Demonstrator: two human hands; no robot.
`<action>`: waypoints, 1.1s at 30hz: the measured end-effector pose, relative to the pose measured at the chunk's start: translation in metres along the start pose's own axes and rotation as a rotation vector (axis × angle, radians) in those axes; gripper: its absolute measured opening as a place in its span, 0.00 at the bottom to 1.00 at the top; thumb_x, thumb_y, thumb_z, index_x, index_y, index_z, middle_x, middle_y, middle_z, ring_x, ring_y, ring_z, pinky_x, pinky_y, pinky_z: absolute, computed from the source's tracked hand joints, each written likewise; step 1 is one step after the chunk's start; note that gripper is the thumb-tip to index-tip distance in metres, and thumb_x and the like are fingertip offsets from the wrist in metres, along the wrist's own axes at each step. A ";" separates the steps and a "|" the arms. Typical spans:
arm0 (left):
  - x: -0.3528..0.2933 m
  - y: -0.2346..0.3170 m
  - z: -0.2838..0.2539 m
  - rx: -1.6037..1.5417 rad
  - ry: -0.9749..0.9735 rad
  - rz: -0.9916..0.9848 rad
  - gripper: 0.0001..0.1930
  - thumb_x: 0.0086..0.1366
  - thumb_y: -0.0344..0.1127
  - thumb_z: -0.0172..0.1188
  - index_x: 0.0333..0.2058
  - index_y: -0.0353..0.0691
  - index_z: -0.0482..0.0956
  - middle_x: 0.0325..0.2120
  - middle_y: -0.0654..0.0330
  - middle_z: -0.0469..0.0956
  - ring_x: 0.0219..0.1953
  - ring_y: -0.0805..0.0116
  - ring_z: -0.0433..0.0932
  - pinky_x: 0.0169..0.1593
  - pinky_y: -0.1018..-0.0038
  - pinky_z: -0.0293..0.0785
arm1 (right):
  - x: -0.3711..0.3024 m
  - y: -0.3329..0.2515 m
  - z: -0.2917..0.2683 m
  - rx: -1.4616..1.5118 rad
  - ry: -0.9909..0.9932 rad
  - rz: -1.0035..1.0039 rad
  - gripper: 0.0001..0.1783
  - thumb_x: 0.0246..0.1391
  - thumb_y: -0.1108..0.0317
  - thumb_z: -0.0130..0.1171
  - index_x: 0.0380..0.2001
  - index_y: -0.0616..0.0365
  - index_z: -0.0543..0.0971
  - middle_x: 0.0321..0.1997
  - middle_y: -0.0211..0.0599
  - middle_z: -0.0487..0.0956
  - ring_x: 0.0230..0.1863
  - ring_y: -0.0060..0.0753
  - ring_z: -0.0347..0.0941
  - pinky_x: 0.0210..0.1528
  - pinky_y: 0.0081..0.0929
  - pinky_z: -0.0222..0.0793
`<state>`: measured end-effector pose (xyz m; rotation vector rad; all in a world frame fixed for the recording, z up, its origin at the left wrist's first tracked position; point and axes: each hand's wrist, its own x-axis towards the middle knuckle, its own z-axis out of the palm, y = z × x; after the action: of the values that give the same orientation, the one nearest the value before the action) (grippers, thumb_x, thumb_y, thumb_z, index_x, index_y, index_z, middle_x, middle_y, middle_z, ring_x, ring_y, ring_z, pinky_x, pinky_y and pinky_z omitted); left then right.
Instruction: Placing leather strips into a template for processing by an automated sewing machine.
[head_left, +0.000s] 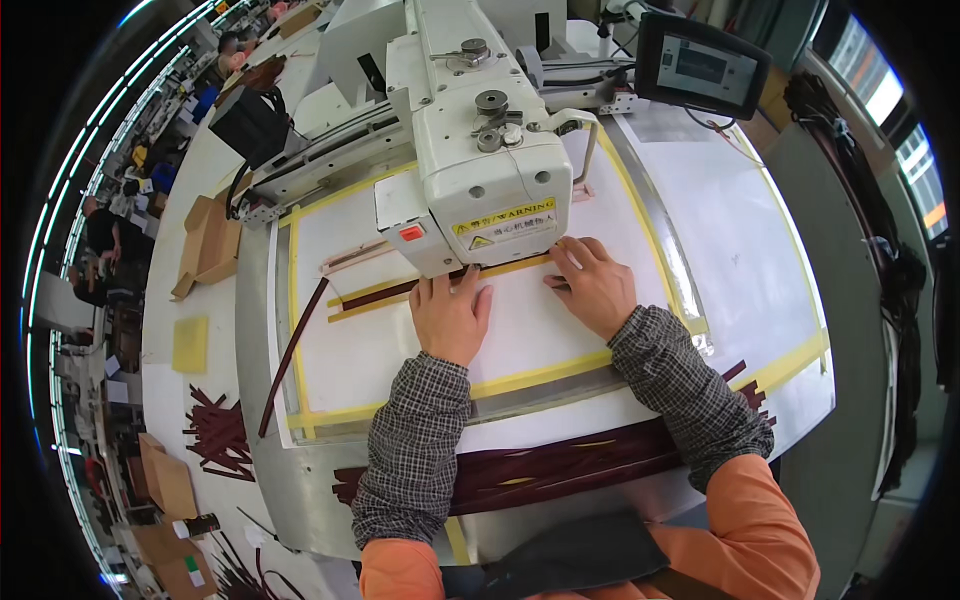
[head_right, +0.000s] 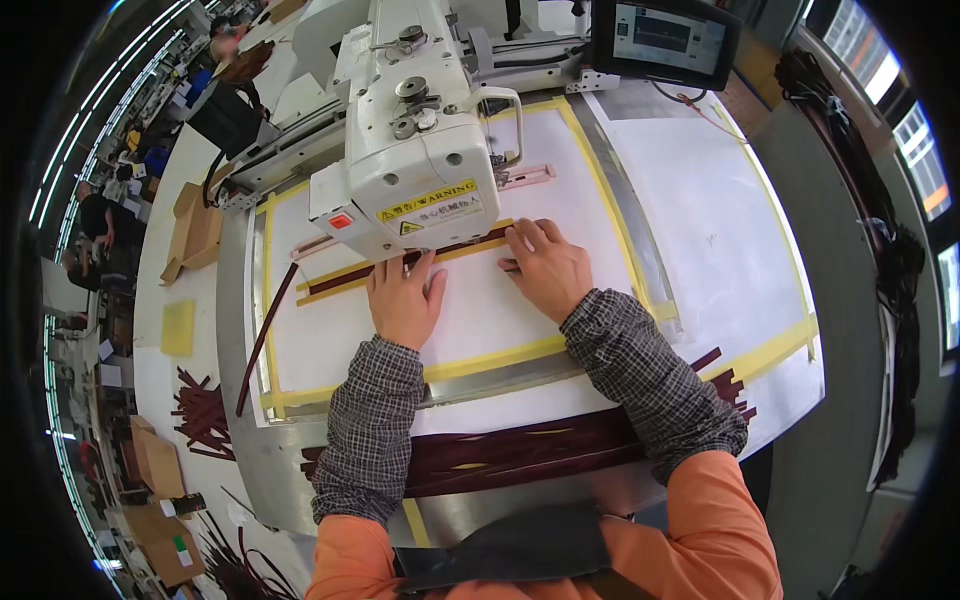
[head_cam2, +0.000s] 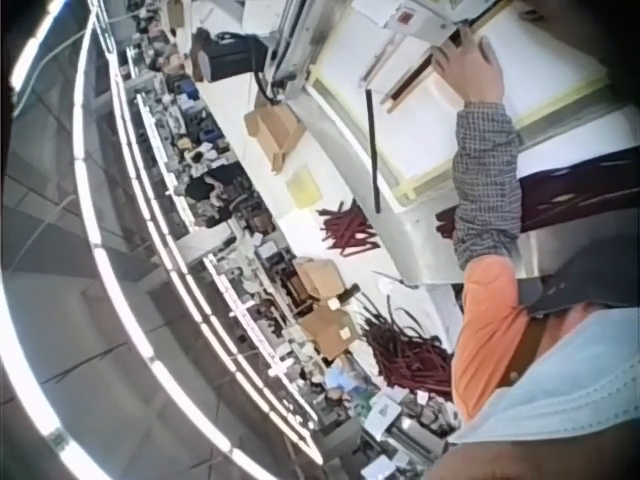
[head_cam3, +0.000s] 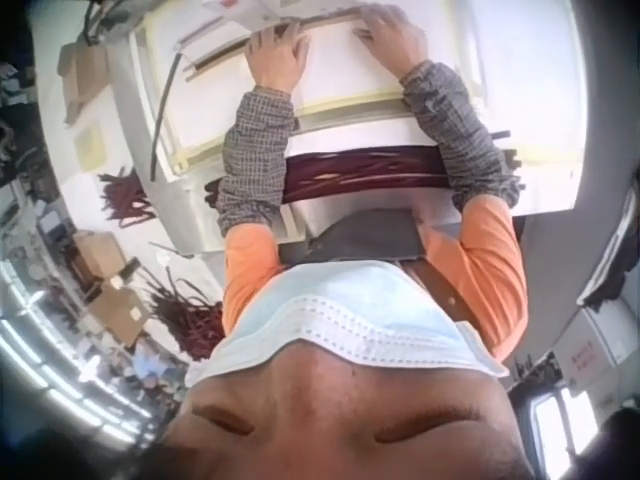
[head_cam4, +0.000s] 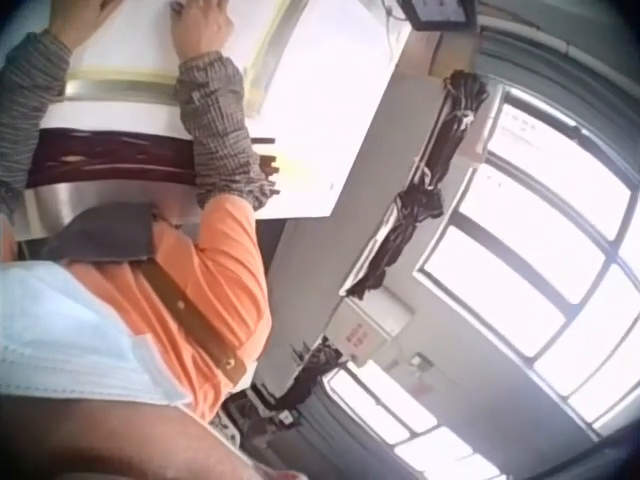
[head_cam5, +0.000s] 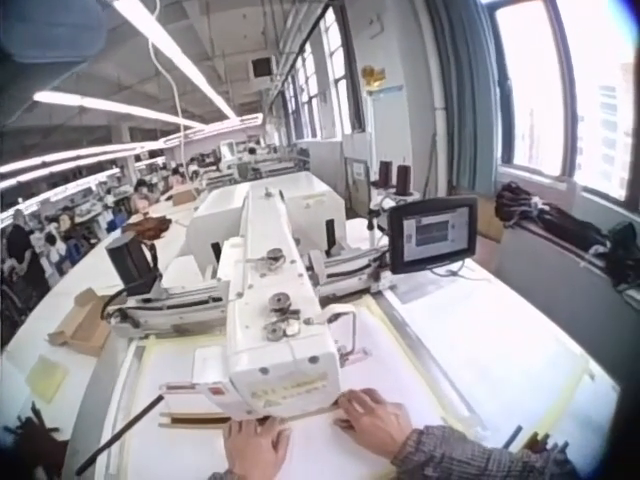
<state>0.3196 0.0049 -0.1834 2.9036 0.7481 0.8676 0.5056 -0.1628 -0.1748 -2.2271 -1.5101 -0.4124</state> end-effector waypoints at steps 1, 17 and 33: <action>0.001 0.002 -0.001 0.008 -0.011 0.005 0.19 0.66 0.45 0.68 0.53 0.47 0.87 0.53 0.54 0.77 0.59 0.49 0.73 0.60 0.52 0.69 | 0.001 -0.002 0.000 0.004 -0.007 -0.011 0.23 0.59 0.55 0.68 0.54 0.54 0.83 0.58 0.34 0.81 0.59 0.37 0.77 0.43 0.35 0.84; -0.001 -0.002 0.002 -0.002 -0.054 -0.008 0.20 0.67 0.48 0.64 0.56 0.51 0.86 0.55 0.51 0.76 0.62 0.45 0.70 0.63 0.48 0.65 | 0.003 -0.021 0.003 0.099 0.004 -0.081 0.23 0.55 0.57 0.72 0.53 0.51 0.83 0.56 0.30 0.82 0.59 0.37 0.78 0.44 0.36 0.84; -0.069 -0.262 -0.079 0.382 -0.019 -0.555 0.22 0.72 0.31 0.60 0.63 0.46 0.78 0.59 0.47 0.78 0.60 0.45 0.77 0.61 0.55 0.77 | 0.003 -0.004 -0.004 0.252 0.100 -0.079 0.14 0.53 0.68 0.73 0.43 0.54 0.85 0.47 0.33 0.86 0.49 0.38 0.82 0.45 0.37 0.83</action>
<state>0.1131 0.1969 -0.1919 2.7189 1.7686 0.6852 0.5026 -0.1612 -0.1695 -1.9310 -1.5104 -0.3318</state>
